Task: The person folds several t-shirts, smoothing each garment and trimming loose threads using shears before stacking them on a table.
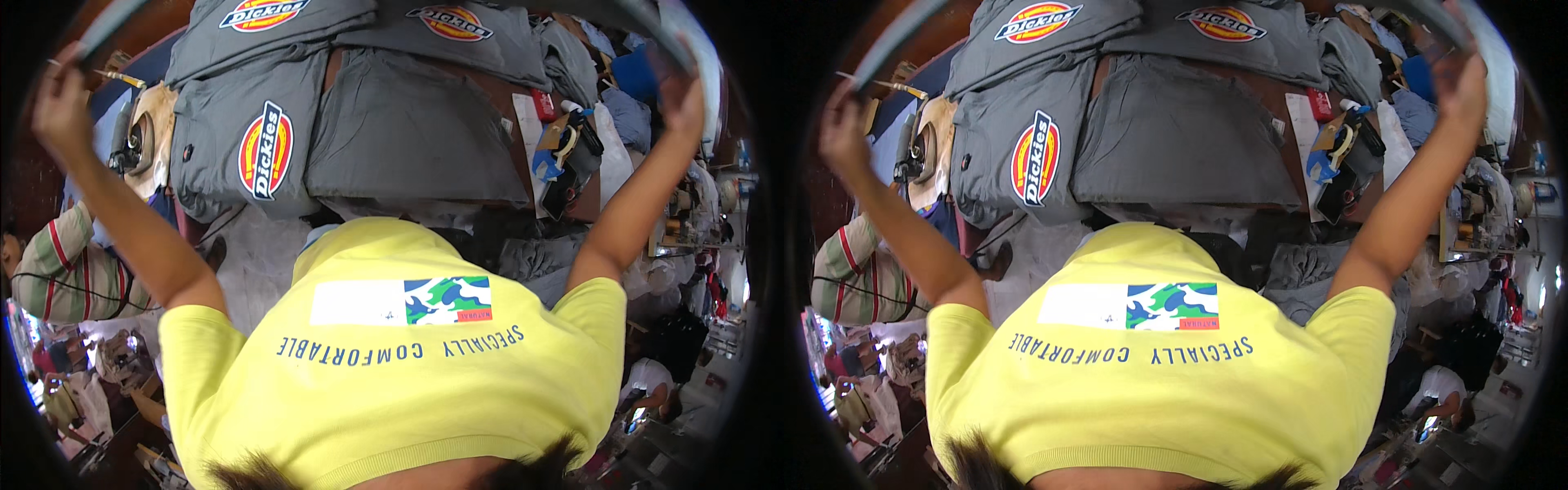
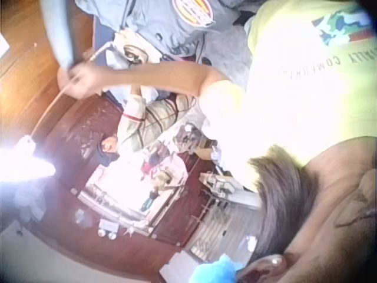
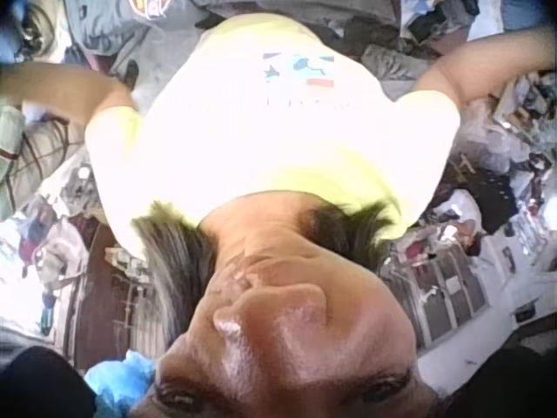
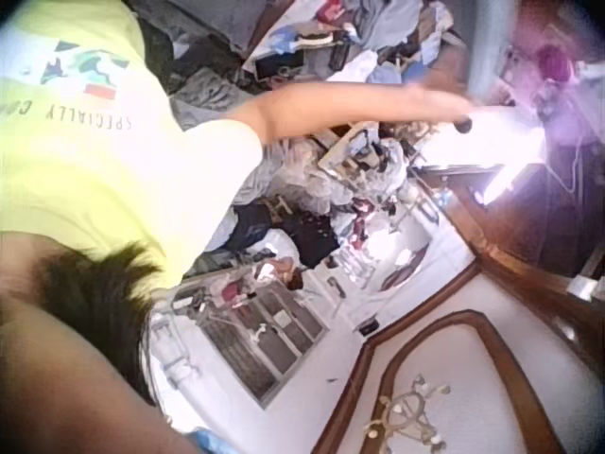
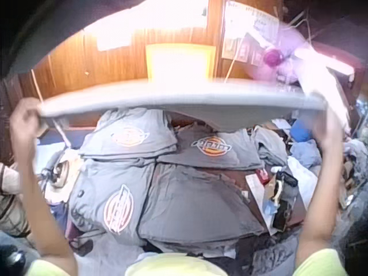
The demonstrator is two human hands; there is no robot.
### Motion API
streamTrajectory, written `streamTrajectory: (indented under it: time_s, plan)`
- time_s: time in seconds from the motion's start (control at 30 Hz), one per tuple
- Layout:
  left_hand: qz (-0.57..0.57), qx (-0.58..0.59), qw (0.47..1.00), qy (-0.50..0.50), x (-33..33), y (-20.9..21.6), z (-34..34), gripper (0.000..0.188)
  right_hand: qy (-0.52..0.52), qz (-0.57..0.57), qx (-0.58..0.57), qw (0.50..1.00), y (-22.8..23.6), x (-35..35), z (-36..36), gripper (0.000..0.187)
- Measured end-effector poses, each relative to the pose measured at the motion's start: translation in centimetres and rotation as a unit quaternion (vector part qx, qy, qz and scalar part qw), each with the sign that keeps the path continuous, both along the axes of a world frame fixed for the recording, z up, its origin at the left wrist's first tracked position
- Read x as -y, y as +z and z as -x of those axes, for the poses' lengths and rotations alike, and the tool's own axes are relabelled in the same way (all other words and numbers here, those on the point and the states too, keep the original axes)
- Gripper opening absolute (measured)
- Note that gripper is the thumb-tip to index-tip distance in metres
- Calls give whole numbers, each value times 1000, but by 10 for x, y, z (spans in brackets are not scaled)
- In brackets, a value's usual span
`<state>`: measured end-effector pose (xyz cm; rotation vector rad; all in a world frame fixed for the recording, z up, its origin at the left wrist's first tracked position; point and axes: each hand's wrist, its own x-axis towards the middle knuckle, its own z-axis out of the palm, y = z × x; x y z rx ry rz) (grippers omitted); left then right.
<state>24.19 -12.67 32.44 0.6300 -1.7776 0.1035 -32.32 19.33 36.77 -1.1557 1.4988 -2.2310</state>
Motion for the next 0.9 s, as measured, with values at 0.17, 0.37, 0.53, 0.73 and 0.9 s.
streamTrajectory:
  time_s: [0.17, 0.37, 0.53, 0.73, 0.9]
  plan:
    - [-515, -260, 804, -142, -63, -232, 15, 15, 55, -200, 300, 931, -227, -51, -9, 28]
    - [-660, -341, 657, -129, -111, -337, 14, 23, 5, -242, 421, 874, -371, -98, -58, 46]
    - [-705, -365, 591, -141, -101, -321, 15, 26, 31, -155, 444, 882, -359, -105, -69, 38]
    - [-715, -199, 659, -121, -92, -324, 20, 41, -136, -280, 363, 878, -362, -92, -78, 36]
    - [-660, -386, 614, -198, -92, -317, 11, 45, -132, -174, 426, 878, -391, -110, -62, 35]
